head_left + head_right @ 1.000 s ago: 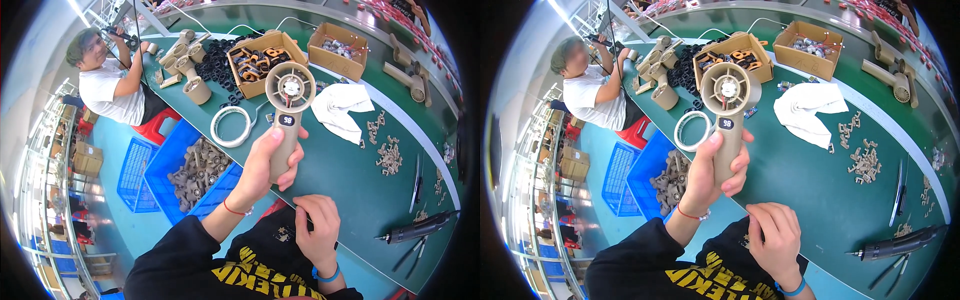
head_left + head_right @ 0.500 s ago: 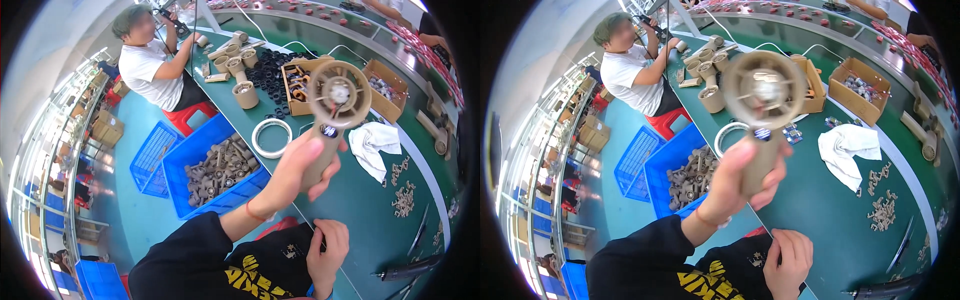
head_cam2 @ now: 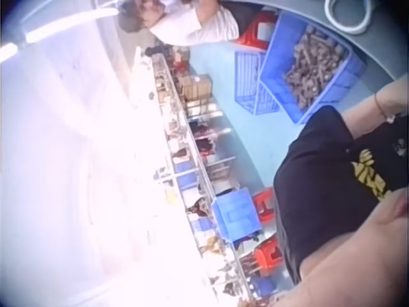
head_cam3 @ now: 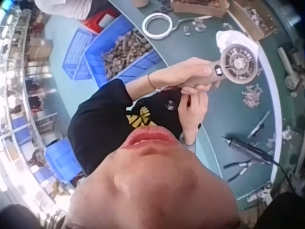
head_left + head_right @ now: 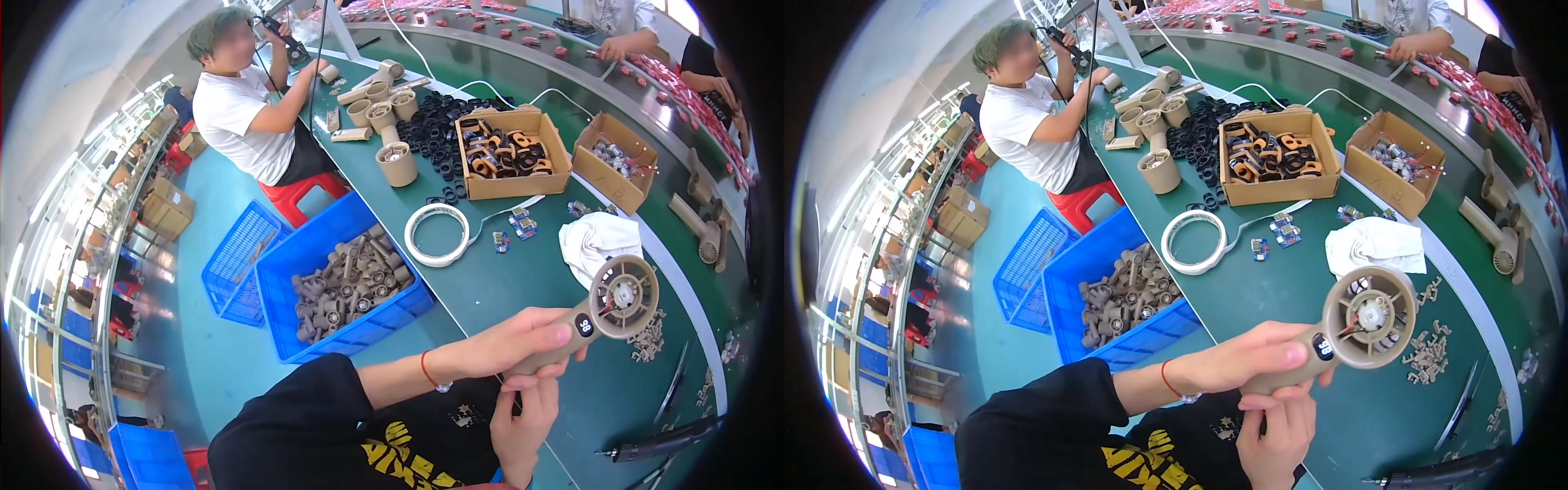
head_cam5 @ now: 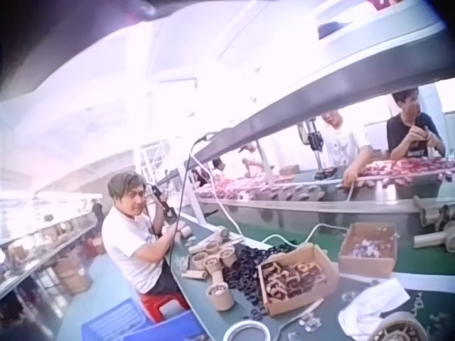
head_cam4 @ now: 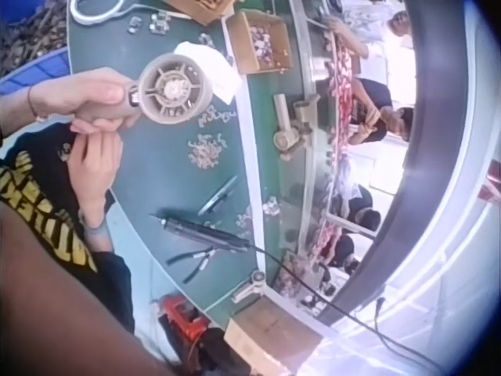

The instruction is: The person assembles a portable hand fan by connecting a lithium battery and a circuit board, then secures the plastic housing with screws using an electric screwdriver.

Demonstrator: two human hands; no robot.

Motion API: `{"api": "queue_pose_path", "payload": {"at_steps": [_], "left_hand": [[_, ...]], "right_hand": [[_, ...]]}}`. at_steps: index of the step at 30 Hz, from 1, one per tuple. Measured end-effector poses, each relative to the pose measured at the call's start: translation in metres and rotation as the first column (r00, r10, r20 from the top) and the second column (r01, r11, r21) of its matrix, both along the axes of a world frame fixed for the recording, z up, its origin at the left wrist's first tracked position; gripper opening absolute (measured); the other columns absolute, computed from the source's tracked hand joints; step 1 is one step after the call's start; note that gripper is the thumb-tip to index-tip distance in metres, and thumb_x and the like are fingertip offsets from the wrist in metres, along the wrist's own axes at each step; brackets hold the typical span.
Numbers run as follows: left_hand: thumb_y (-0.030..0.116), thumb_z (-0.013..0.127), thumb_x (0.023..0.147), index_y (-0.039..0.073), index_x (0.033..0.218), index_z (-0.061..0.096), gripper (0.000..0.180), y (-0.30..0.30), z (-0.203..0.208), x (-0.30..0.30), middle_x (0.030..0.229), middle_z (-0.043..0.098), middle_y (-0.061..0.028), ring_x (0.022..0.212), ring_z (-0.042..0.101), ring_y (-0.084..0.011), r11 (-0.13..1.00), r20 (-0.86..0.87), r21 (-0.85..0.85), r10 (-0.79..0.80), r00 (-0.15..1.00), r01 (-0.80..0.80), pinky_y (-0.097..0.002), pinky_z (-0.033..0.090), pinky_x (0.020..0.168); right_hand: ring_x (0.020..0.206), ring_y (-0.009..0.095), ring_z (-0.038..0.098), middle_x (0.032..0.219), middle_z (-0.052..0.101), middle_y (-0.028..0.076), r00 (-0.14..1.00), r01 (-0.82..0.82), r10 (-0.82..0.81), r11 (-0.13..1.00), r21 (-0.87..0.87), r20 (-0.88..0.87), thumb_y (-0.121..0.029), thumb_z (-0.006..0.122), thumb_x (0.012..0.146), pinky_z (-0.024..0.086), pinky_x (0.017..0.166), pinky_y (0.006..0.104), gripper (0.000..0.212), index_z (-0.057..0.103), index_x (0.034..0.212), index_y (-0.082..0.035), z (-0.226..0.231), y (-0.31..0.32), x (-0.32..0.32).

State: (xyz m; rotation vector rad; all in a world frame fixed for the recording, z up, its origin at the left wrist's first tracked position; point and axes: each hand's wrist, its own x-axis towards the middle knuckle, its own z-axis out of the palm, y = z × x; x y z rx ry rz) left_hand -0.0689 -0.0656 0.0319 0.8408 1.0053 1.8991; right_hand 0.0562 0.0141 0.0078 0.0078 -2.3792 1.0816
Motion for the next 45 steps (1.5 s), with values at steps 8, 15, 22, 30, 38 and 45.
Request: {"api": "queue_pose_path", "payload": {"at_steps": [8,15,22,30,38,45], "left_hand": [[0.043,0.045,0.097,-0.001,0.111,0.051,0.046,-0.005,0.007,0.007,0.076,0.053,-0.0032,0.058,0.044,-0.0061,0.995,0.154,-0.095,-0.007,0.988,0.022,-0.0216,0.040,0.058],[0.045,0.045,0.097,-0.003,0.110,0.051,0.049,-0.003,0.016,0.013,0.068,0.051,-0.0009,0.059,0.045,-0.0053,0.997,0.055,-0.077,0.034,0.998,-0.030,-0.0207,0.039,0.061],[0.046,0.042,0.097,-0.004,0.112,0.048,0.053,-0.007,0.031,0.017,0.067,0.051,-0.0030,0.056,0.043,-0.0051,0.999,0.098,-0.018,0.038,0.994,-0.036,-0.0196,0.039,0.060],[0.047,0.043,0.097,-0.002,0.112,0.046,0.052,-0.007,0.021,0.013,0.071,0.050,-0.0047,0.045,0.040,-0.0059,0.991,0.066,-0.005,0.134,0.989,-0.134,-0.0186,0.036,0.044],[0.053,0.041,0.096,0.001,0.113,0.048,0.055,-0.064,0.019,-0.031,0.069,0.048,-0.0022,0.039,0.041,-0.0089,0.870,0.189,-0.085,0.492,0.850,-0.485,-0.0232,0.032,0.034],[0.034,0.045,0.099,0.002,0.111,0.049,0.035,-0.201,0.014,-0.173,0.077,0.048,0.0000,0.055,0.041,-0.0078,0.659,0.460,0.075,0.643,0.612,-0.749,-0.0218,0.038,0.049]], "right_hand": [[0.077,0.035,0.054,0.084,0.056,0.013,1.000,0.000,0.000,1.000,0.011,0.006,0.001,0.066,0.071,0.042,0.068,0.0424,0.015,0.058,0.083,-0.007,-0.016,0.002,0.001],[0.082,0.038,0.054,0.087,0.057,0.015,0.999,0.002,0.000,0.998,0.056,-0.047,0.001,0.068,0.071,0.043,0.069,0.0450,0.017,0.057,0.081,-0.005,-0.015,0.002,0.002],[0.083,0.039,0.054,0.084,0.057,0.016,1.000,0.004,-0.004,0.999,0.042,-0.009,0.005,0.068,0.073,0.042,0.068,0.0450,0.016,0.054,0.079,-0.002,-0.011,0.001,0.003],[0.080,0.036,0.055,0.082,0.056,0.013,1.000,-0.002,0.002,0.999,0.043,-0.001,0.008,0.065,0.074,0.043,0.068,0.0424,0.014,0.055,0.080,-0.001,-0.005,-0.001,0.000],[0.084,0.031,0.060,0.087,0.064,0.013,1.000,-0.029,0.029,1.000,0.002,-0.001,0.008,0.063,0.075,0.046,0.076,0.0373,0.016,0.064,0.089,0.000,-0.001,-0.002,-0.005],[0.084,0.029,0.060,0.086,0.064,0.011,1.000,-0.002,0.003,1.000,0.029,-0.020,0.007,0.063,0.076,0.046,0.076,0.0372,0.016,0.065,0.090,-0.001,-0.002,-0.001,-0.006]]}}
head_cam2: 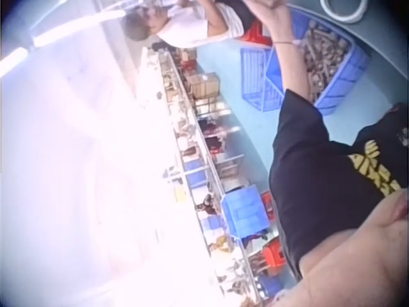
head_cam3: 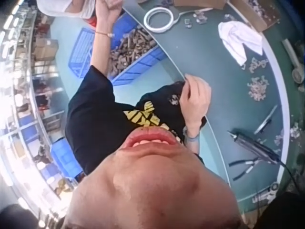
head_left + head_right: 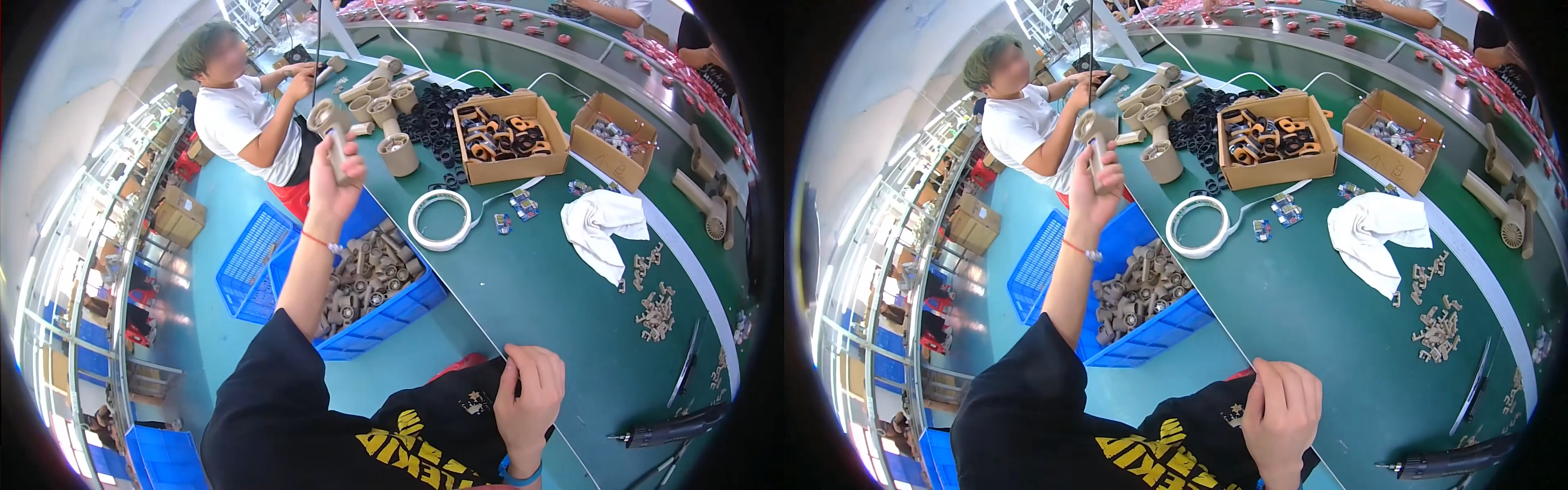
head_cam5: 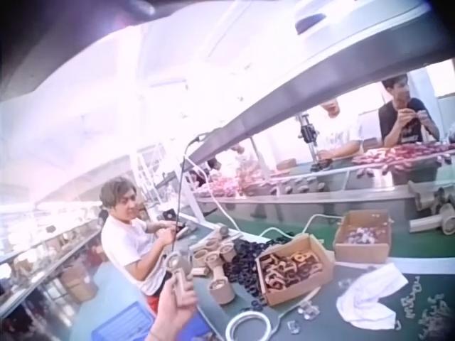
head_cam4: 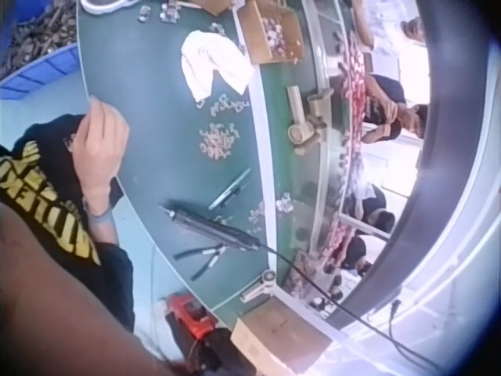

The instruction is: The person assembles a portable hand fan by connecting a lithium battery and a circuit board, then secures the plastic housing with screws using an electric screwdriver.

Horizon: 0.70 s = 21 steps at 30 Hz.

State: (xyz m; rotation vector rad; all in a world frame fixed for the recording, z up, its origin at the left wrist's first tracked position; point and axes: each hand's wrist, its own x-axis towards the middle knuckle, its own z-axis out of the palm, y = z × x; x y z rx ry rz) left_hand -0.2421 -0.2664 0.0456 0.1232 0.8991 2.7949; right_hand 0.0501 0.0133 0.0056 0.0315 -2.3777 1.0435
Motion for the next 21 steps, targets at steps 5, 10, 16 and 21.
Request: {"api": "queue_pose_path", "payload": {"at_steps": [5,10,16,21], "left_hand": [[0.030,0.049,0.097,-0.001,0.108,0.052,0.033,-0.079,-0.020,-0.038,0.074,0.050,-0.0007,0.055,0.043,-0.0082,0.981,0.067,0.054,0.182,0.981,-0.185,-0.0212,0.038,0.048],[0.030,0.043,0.098,-0.001,0.115,0.049,0.036,-0.088,-0.017,-0.038,0.081,0.051,-0.0032,0.059,0.044,-0.0104,0.976,0.015,-0.074,0.208,0.978,-0.206,-0.0230,0.039,0.052],[0.032,0.043,0.097,0.000,0.118,0.047,0.038,-0.082,-0.020,-0.042,0.084,0.050,-0.0028,0.060,0.042,-0.0113,0.914,-0.176,-0.263,0.269,0.947,-0.309,-0.0253,0.038,0.054],[0.039,0.047,0.097,0.003,0.117,0.051,0.042,-0.085,-0.032,-0.045,0.091,0.053,-0.0028,0.064,0.044,-0.0122,0.948,-0.264,-0.252,0.124,0.956,-0.193,-0.0256,0.039,0.057]], "right_hand": [[0.084,0.029,0.060,0.087,0.064,0.010,1.000,-0.004,0.004,1.000,0.014,0.000,0.006,0.063,0.076,0.046,0.076,0.0370,0.016,0.065,0.090,-0.002,0.000,-0.001,0.002],[0.087,0.025,0.061,0.090,0.064,0.007,1.000,-0.001,0.000,0.997,0.075,0.010,0.004,0.065,0.072,0.047,0.078,0.0367,0.023,0.066,0.095,-0.003,-0.005,-0.001,0.003],[0.086,0.025,0.061,0.090,0.064,0.007,1.000,0.024,-0.025,0.994,0.104,0.010,0.004,0.065,0.071,0.047,0.077,0.0364,0.024,0.067,0.095,-0.003,-0.006,-0.002,0.002],[0.083,0.028,0.060,0.086,0.064,0.010,0.999,0.034,-0.034,0.998,0.059,0.014,0.007,0.064,0.075,0.046,0.075,0.0369,0.018,0.065,0.091,-0.002,-0.001,-0.004,-0.003]]}}
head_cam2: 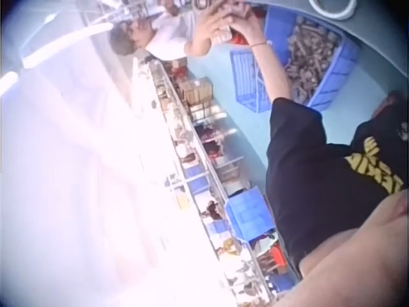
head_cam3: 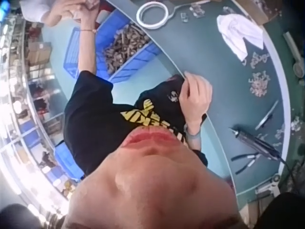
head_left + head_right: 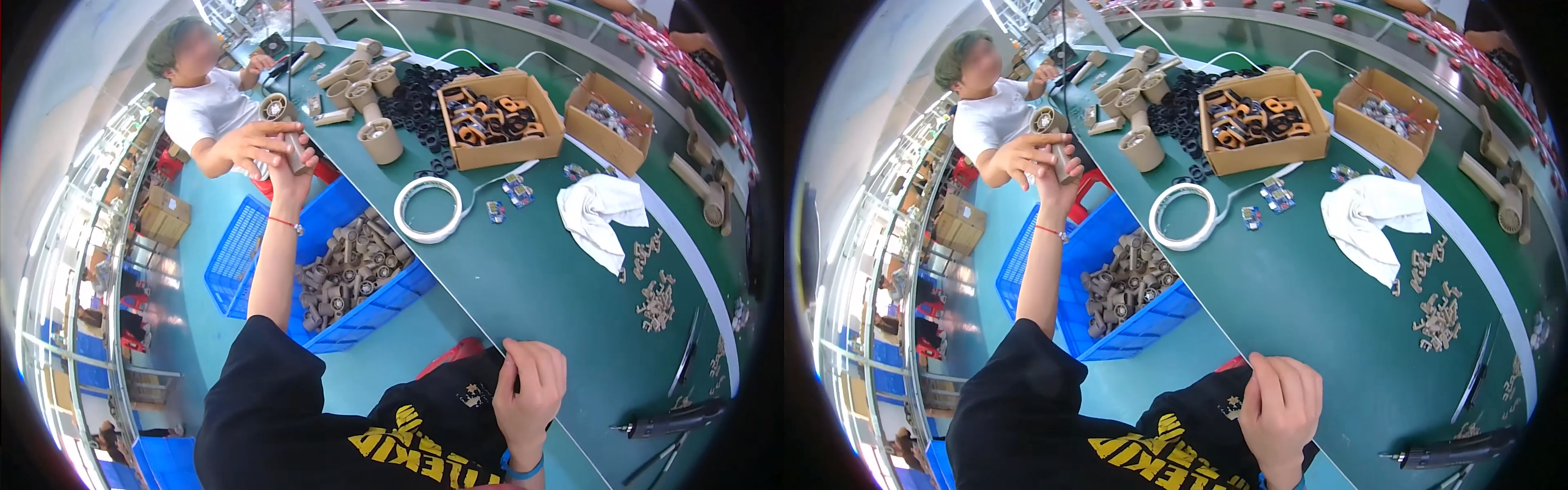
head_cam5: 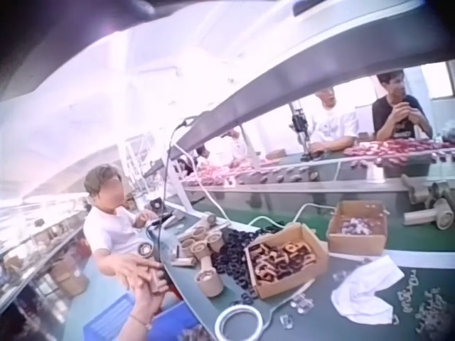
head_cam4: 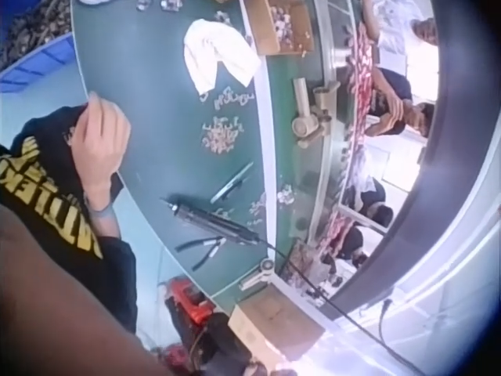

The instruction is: The person assembles a portable hand fan by connecting a lithium battery and a circuit board, then secures the plastic housing with screws using an electric screwdriver.

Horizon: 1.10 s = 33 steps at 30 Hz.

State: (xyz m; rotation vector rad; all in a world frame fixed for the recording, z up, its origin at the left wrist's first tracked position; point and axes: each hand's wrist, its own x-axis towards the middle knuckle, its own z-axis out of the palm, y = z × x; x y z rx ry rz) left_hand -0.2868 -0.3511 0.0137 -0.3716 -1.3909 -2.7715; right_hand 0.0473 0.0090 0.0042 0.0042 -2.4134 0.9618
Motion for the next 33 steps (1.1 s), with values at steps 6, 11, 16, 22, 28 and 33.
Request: {"api": "queue_pose_path", "payload": {"at_steps": [6,11,16,22,28,33], "left_hand": [[0.039,0.045,0.098,0.002,0.125,0.050,0.046,0.034,-0.003,0.007,0.099,0.060,-0.0034,0.070,0.054,-0.0127,0.997,0.016,0.041,0.068,0.998,-0.068,-0.0260,0.045,0.062],[0.035,0.062,0.092,0.005,0.127,0.051,0.048,0.091,-0.003,0.021,0.111,0.060,-0.0090,0.085,0.060,-0.0167,0.323,-0.458,-0.770,0.319,0.829,-0.550,-0.0286,0.048,0.072],[0.045,0.080,0.071,0.002,0.129,0.050,0.078,0.114,-0.002,0.017,0.119,0.057,-0.0224,0.110,0.059,-0.0345,-0.046,-0.492,-0.870,0.127,0.861,-0.491,-0.0388,0.047,0.093],[0.038,0.081,0.073,-0.001,0.123,0.056,0.069,0.121,0.002,0.031,0.110,0.067,-0.0155,0.101,0.064,-0.0211,0.041,-0.460,-0.881,0.161,0.873,-0.472,-0.0319,0.048,0.089],[0.038,0.081,0.074,-0.002,0.128,0.052,0.072,0.103,-0.005,0.019,0.114,0.063,-0.0169,0.103,0.062,-0.0255,0.038,-0.492,-0.862,0.170,0.854,-0.505,-0.0349,0.047,0.091],[0.028,0.070,0.085,0.000,0.129,0.049,0.057,0.190,0.031,0.061,0.124,0.055,-0.0220,0.114,0.052,-0.0380,-0.137,-0.868,-0.479,-0.071,0.491,-0.867,-0.0426,0.039,0.099]], "right_hand": [[0.083,0.025,0.061,0.087,0.063,0.007,1.000,-0.003,0.003,1.000,0.020,-0.004,0.006,0.065,0.070,0.046,0.074,0.0362,0.025,0.067,0.093,-0.004,-0.003,0.003,-0.001],[0.083,0.026,0.061,0.086,0.063,0.007,1.000,0.020,-0.020,1.000,-0.003,0.006,0.005,0.065,0.071,0.046,0.074,0.0365,0.023,0.067,0.092,-0.004,-0.003,0.004,0.001],[0.082,0.026,0.061,0.085,0.062,0.007,0.999,-0.019,0.020,1.000,0.018,-0.039,0.005,0.066,0.069,0.047,0.072,0.0362,0.024,0.067,0.091,-0.005,-0.005,0.004,0.000],[0.082,0.025,0.061,0.085,0.062,0.006,0.998,0.010,-0.009,1.000,0.014,-0.055,0.004,0.067,0.067,0.048,0.072,0.0355,0.025,0.067,0.091,-0.004,-0.004,0.006,0.002],[0.083,0.023,0.061,0.085,0.062,0.005,0.996,-0.037,0.038,0.999,0.014,-0.081,0.002,0.067,0.067,0.048,0.073,0.0345,0.027,0.067,0.093,-0.003,-0.008,0.013,0.002],[0.085,0.021,0.061,0.085,0.062,0.004,0.995,-0.034,0.039,0.998,0.054,-0.092,0.000,0.067,0.068,0.048,0.076,0.0333,0.027,0.067,0.095,-0.004,-0.018,0.011,0.001]]}}
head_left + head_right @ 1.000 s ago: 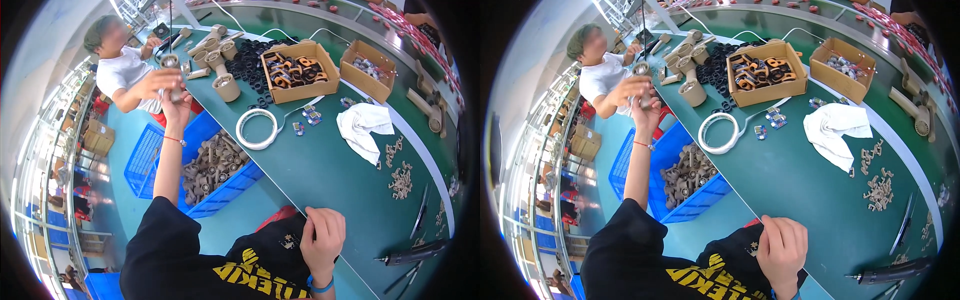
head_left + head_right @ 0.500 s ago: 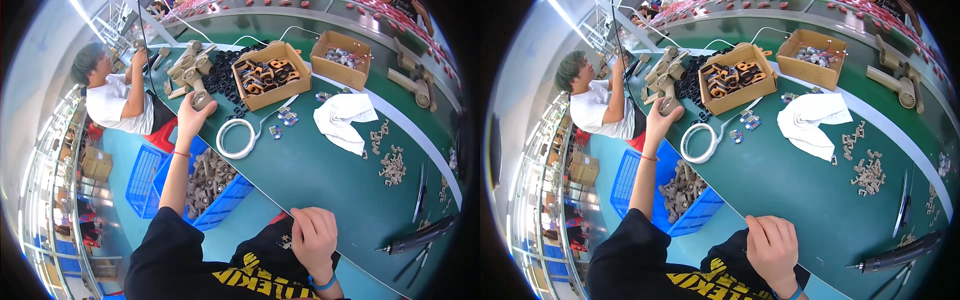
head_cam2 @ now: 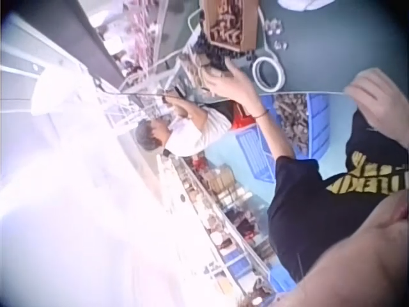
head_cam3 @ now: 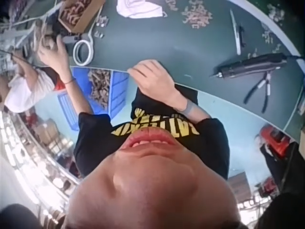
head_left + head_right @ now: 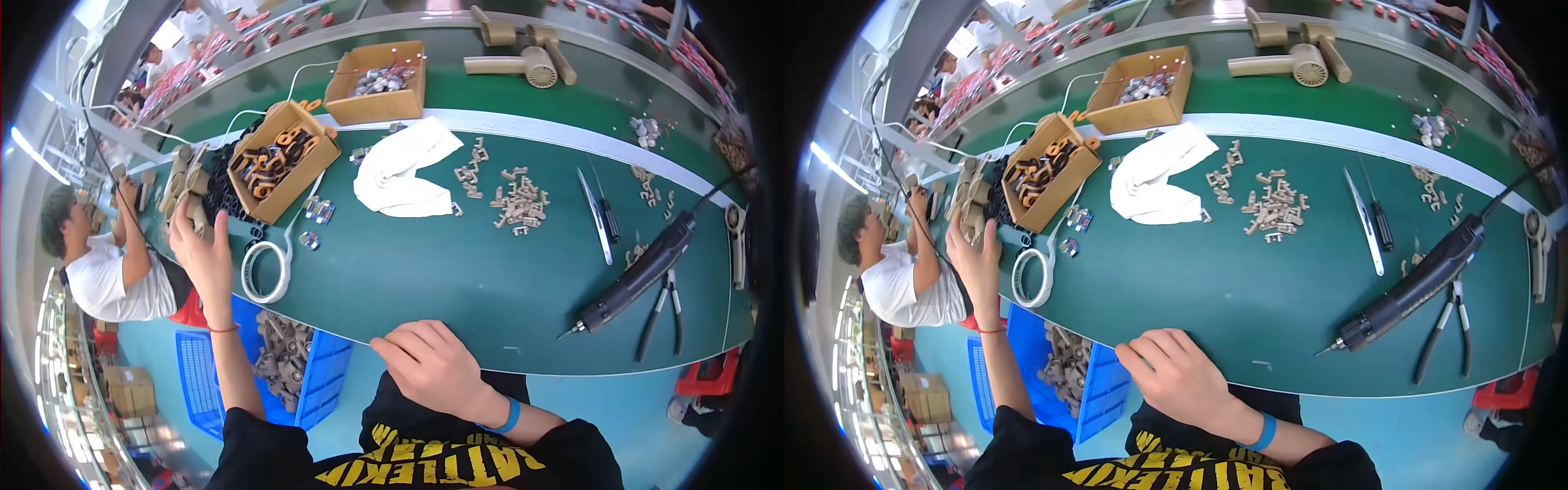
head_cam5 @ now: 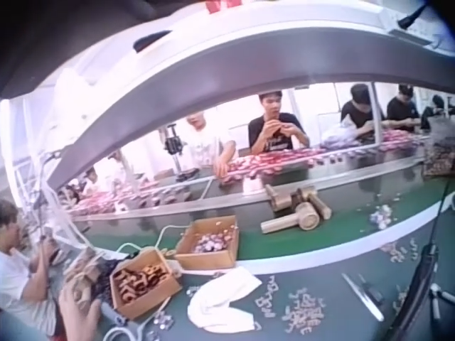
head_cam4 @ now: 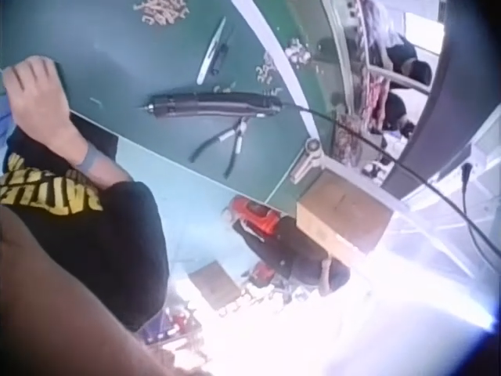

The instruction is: The person assembles a portable hand fan by connecting a lithium battery and a circuit board, then secures the plastic housing with screws using an electric screwdriver.

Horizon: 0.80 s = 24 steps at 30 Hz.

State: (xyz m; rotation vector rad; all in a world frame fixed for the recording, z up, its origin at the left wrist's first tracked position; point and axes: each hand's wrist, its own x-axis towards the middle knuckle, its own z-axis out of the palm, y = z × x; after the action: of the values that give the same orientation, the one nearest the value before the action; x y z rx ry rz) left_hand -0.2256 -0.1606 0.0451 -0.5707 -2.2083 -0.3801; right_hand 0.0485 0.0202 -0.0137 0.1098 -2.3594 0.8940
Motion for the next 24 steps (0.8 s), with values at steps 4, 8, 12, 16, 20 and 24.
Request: {"api": "queue_pose_path", "payload": {"at_steps": [4,8,12,16,20,24], "left_hand": [[0.014,0.069,0.084,0.001,0.112,0.061,0.032,0.099,0.039,0.047,0.107,0.064,-0.0141,0.100,0.061,-0.0284,0.804,0.412,0.274,-0.594,0.691,0.528,-0.0383,0.046,0.089],[0.015,0.069,0.083,0.005,0.108,0.064,0.027,0.138,0.027,0.053,0.110,0.063,-0.0133,0.105,0.058,-0.0332,0.693,0.318,0.048,-0.694,0.647,0.719,-0.0396,0.045,0.093],[0.017,0.074,0.073,0.004,0.096,0.066,0.027,0.078,0.017,0.017,0.102,0.062,-0.0151,0.102,0.056,-0.0343,0.958,-0.037,0.090,-0.269,0.962,0.271,-0.0427,0.044,0.089],[0.039,0.080,0.071,0.003,0.126,0.049,0.073,-0.038,-0.019,-0.028,0.120,0.053,-0.0213,0.113,0.050,-0.0420,0.905,0.026,0.036,0.423,0.906,-0.424,-0.0503,0.043,0.091],[0.039,0.081,0.071,-0.003,0.121,0.054,0.071,-0.077,-0.029,-0.030,0.105,0.069,-0.0185,0.095,0.068,-0.0249,0.904,0.520,0.296,0.118,0.846,-0.309,-0.0336,0.052,0.084],[0.015,0.082,0.071,0.002,0.117,0.056,0.054,-0.063,-0.031,0.005,0.103,0.069,-0.0114,0.094,0.066,-0.0159,0.840,0.306,0.525,-0.034,0.951,-0.139,-0.0290,0.050,0.084]], "right_hand": [[0.085,0.022,0.061,0.086,0.063,0.005,0.999,-0.037,0.038,0.999,-0.013,0.003,0.000,0.067,0.068,0.048,0.077,0.0338,0.026,0.067,0.094,-0.004,0.007,-0.001,0.006],[0.085,0.025,0.062,0.086,0.063,0.007,0.999,-0.020,0.022,0.999,-0.043,0.040,0.001,0.066,0.069,0.049,0.076,0.0362,0.024,0.067,0.092,-0.006,0.016,0.002,0.006],[0.084,0.026,0.062,0.085,0.063,0.008,0.999,-0.002,0.005,0.997,-0.076,0.043,0.002,0.065,0.071,0.048,0.075,0.0369,0.021,0.068,0.091,-0.005,0.012,-0.003,0.005],[0.084,0.025,0.061,0.085,0.063,0.007,0.998,-0.038,0.038,0.999,-0.021,0.041,0.002,0.065,0.071,0.047,0.076,0.0363,0.021,0.068,0.091,-0.004,0.013,-0.006,0.001],[0.085,0.025,0.061,0.085,0.063,0.007,0.998,-0.061,0.061,0.998,0.013,0.036,0.002,0.065,0.071,0.046,0.076,0.0366,0.020,0.068,0.090,-0.004,0.011,-0.005,0.000],[0.086,0.024,0.061,0.086,0.063,0.006,0.997,-0.041,0.039,0.999,0.024,0.062,0.001,0.066,0.070,0.047,0.077,0.0365,0.023,0.068,0.092,-0.005,0.011,-0.002,0.007]]}}
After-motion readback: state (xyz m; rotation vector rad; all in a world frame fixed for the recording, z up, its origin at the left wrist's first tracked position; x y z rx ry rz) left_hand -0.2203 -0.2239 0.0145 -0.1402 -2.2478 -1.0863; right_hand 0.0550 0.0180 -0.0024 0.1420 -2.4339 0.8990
